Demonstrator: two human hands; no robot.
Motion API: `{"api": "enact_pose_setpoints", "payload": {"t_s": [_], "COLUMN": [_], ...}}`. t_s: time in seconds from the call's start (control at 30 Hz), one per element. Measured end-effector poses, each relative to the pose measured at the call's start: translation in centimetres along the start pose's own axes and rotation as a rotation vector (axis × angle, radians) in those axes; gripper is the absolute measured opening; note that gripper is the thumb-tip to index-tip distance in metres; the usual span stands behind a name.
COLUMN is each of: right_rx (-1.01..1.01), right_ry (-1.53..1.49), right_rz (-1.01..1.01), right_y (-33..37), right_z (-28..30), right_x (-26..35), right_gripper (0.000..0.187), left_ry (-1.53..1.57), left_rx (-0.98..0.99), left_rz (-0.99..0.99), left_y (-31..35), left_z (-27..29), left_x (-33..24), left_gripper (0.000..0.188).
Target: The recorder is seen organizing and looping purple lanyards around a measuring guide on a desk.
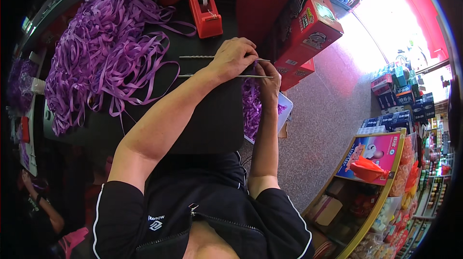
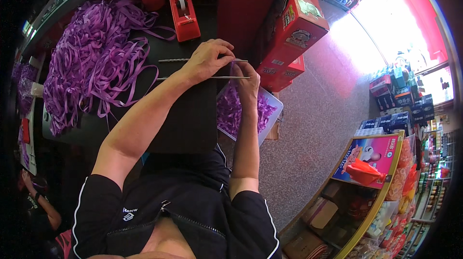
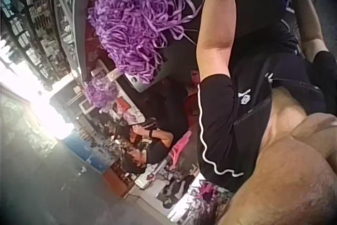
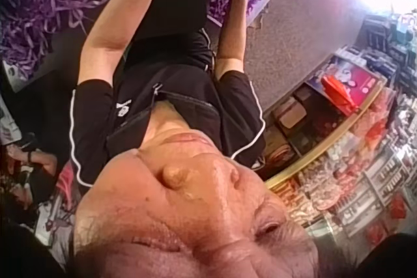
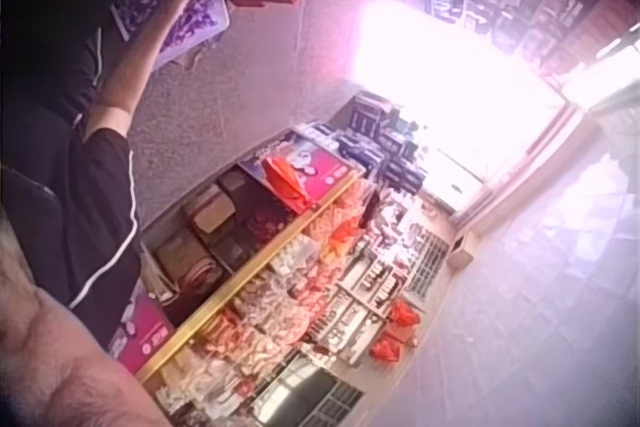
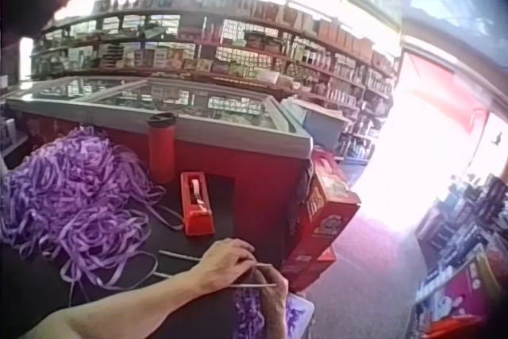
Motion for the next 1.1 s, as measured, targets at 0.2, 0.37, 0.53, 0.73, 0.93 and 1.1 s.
{"api": "enact_pose_setpoints", "payload": {"t_s": [0.2, 0.37, 0.53, 0.73, 0.93, 1.1], "right_rx": [-0.064, -0.054, -0.046, -0.111, -0.114, -0.106], "right_ry": [-0.045, -0.070, -0.148, 0.048, 0.523, 0.531], "right_rz": [0.037, 0.031, 0.061, -0.031, -0.054, -0.075], "right_y": [0.1, -0.5, -0.6, 0.2, 3.2, 6.2], "right_z": [-0.6, -1.3, -2.6, -1.6, -0.1, 0.2], "right_x": [-2.1, -2.7, -3.0, -8.2, -13.4, -16.7], "right_gripper": [0.016, 0.015, 0.017, 0.022, 0.023, 0.022], "left_ry": [-0.003, -0.005, -0.008, -0.008, -0.007, -0.012], "left_rx": [-0.017, -0.002, 0.009, 0.010, 0.011, 0.008], "left_rz": [-0.013, 0.003, 0.021, 0.043, 0.054, 0.034], "left_y": [0.1, 0.1, 0.2, 0.1, 0.2, 0.2], "left_z": [-0.1, 0.1, 0.2, 0.1, 0.2, 0.0], "left_x": [0.0, -0.2, -0.3, -0.7, -0.3, -0.1], "left_gripper": [0.019, 0.019, 0.019, 0.019, 0.018, 0.018]}}
Point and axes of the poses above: each hand's wrist, its own y-axis away from the middle knuckle, its own z-axis out of the back of the hand, x = y × z, the point moved 3 cm from there along -y, towards the middle knuckle, and after that the axes turned 13 degrees about y, right-handed, at the moved point
